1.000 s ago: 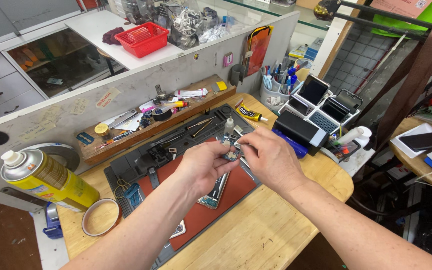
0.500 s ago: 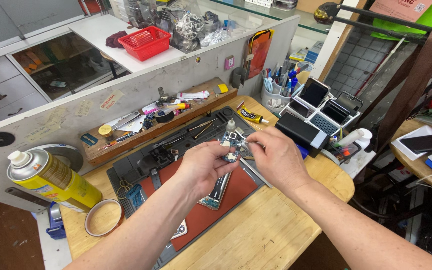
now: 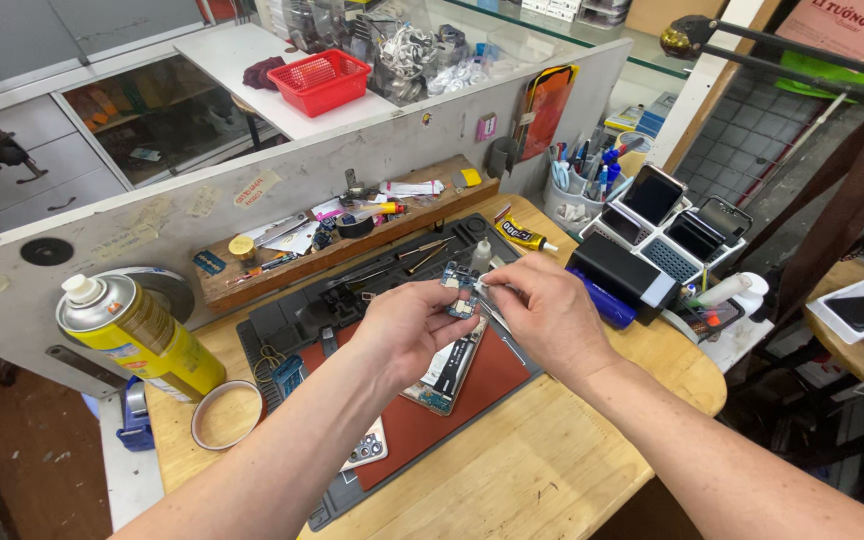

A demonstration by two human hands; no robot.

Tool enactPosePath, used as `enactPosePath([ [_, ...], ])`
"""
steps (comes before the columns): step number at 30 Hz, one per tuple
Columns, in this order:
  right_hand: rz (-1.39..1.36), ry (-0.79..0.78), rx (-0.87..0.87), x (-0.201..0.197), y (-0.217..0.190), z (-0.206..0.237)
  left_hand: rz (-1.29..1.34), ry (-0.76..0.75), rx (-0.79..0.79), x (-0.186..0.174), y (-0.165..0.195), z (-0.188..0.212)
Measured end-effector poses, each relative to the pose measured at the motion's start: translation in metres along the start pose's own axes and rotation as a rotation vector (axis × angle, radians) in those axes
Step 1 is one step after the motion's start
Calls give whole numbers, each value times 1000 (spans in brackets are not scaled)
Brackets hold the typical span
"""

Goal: The person is repairing a smartphone by handling a small circuit board. They attach several small components to the board, then spray it with a cleaning agent and wipe it with a cloth. The disassembled phone body and other parts are visible on the workbench.

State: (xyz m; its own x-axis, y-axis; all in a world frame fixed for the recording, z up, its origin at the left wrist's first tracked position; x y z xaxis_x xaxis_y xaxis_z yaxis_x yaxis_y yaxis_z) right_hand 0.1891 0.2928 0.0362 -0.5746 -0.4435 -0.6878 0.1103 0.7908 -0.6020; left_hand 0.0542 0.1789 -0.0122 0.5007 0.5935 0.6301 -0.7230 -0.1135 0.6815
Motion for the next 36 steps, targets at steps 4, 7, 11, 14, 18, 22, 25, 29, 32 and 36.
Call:
enactPosePath([
  [4, 6, -2, -45, 12, -5, -6, 0, 51, 27, -10, 10, 7],
  [7, 13, 4, 17, 13, -3, -9, 26, 58, 38, -13, 12, 6],
  [11, -41, 17, -92, 22, -3, -11, 20, 59, 46, -22, 15, 7],
  [14, 18, -7, -13, 28, 3, -20, 56, 43, 59, -23, 16, 5],
  [18, -481, -103, 376, 45, 16, -31, 54, 115, 96, -27, 21, 7],
  [22, -767, -202, 495, 64, 19, -41, 59, 150, 135, -31, 26, 11],
  [25, -785, -201, 529, 72, 20, -49, 65, 204, 165, -38, 30, 17],
  [29, -795, -256, 511, 75, 15, -55, 67, 252, 161, -41, 30, 18],
  [32, -719, -234, 542, 75, 10, -56, 61, 230, 173, -45, 31, 21],
  [36, -674, -158, 469, 71, -4, -49, 42, 295, 127, -52, 31, 26],
])
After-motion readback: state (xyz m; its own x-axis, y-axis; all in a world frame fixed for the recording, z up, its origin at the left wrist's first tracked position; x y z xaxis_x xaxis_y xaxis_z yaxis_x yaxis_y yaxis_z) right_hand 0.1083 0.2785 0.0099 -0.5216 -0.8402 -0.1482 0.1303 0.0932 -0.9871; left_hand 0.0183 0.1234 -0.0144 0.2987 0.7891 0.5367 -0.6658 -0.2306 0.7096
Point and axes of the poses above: each hand's wrist, its own z-axis away from the middle knuckle, its own x-axis out of the palm, y = z × x, the point moved 2 cm from there along -z, towards the middle knuckle, and after that the axes turned 4 degrees about -y, right-handed, at the moved point
